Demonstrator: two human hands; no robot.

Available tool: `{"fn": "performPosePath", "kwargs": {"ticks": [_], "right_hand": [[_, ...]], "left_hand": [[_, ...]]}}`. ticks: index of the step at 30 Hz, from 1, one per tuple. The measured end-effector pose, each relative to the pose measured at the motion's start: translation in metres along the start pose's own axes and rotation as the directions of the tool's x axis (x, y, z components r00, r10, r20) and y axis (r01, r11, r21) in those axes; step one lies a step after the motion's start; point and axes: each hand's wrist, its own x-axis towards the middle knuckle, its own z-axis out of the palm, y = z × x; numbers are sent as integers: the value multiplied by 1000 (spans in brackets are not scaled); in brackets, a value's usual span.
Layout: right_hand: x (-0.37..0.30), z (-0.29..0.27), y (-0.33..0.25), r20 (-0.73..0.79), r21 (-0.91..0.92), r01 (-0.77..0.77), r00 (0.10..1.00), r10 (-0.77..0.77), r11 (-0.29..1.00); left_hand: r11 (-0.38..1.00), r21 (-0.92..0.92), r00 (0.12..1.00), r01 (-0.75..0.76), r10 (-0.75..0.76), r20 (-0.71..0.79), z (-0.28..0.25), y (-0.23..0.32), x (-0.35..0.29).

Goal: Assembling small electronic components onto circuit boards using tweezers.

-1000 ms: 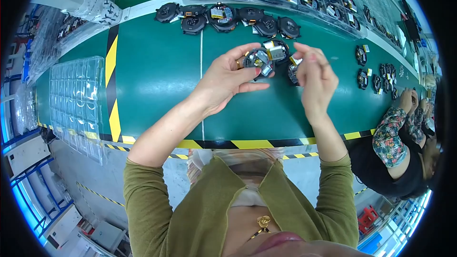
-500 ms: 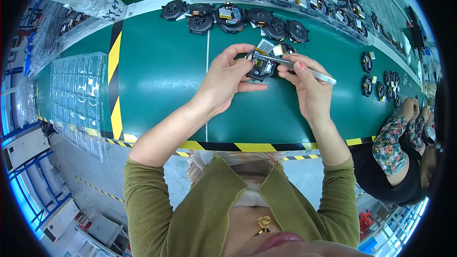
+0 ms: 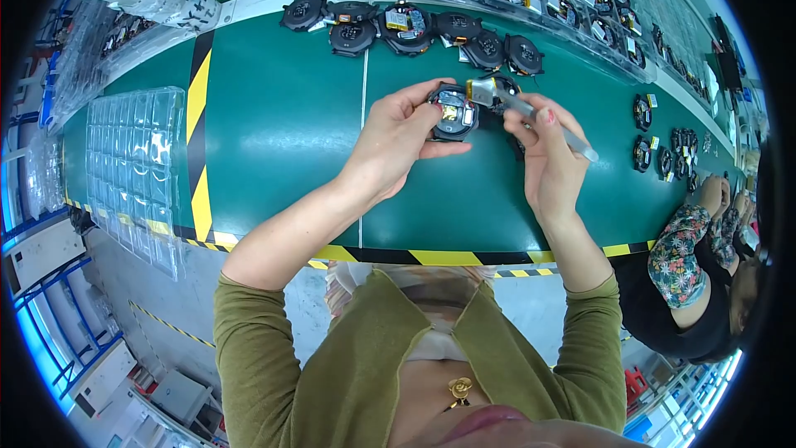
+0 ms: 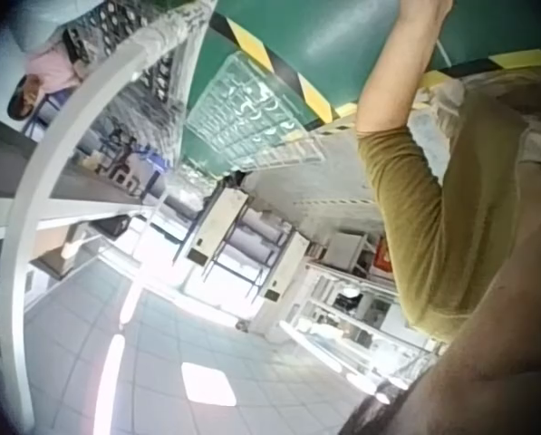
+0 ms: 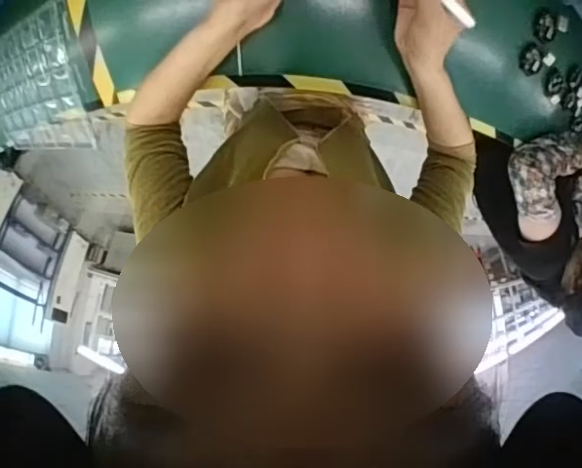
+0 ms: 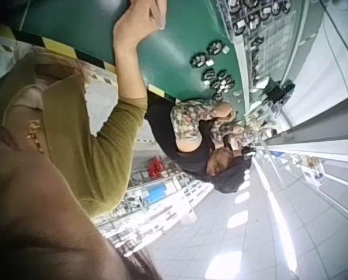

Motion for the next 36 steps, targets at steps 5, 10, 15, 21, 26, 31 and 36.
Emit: {"fn": "performPosePath", "kwargs": {"ticks": [5, 10, 15, 21, 26, 31, 36], "right_hand": [[-5, 1, 2, 164, -104, 33, 986, -15, 994], [-6, -2, -1, 204, -105, 191, 965, -167, 976], [-5, 5, 4, 155, -210, -40, 985, 73, 977], [-5, 2, 4, 132, -163, -107, 983, 129, 981], [-5, 5, 6, 111, -160, -121, 984, 140, 980], [-5, -2, 2, 205, -302, 103, 978, -41, 948], [-10, 5, 5, 358, -445, 317, 920, -158, 838]], "left_hand": [[999, 17, 998, 44, -43, -38, -2, -3, 1], [998, -1, 998, 61, -61, -26, -1, 3, 0], [997, -22, 996, 70, -71, -51, 0, 2, 0], [996, -30, 995, 83, -84, -46, 1, 2, -1], [995, -38, 994, 97, -99, -47, 2, 2, -1], [990, -114, 996, 87, -89, -17, 0, 2, 0], [989, -132, 998, 60, -62, -7, -1, 0, 0]]}}
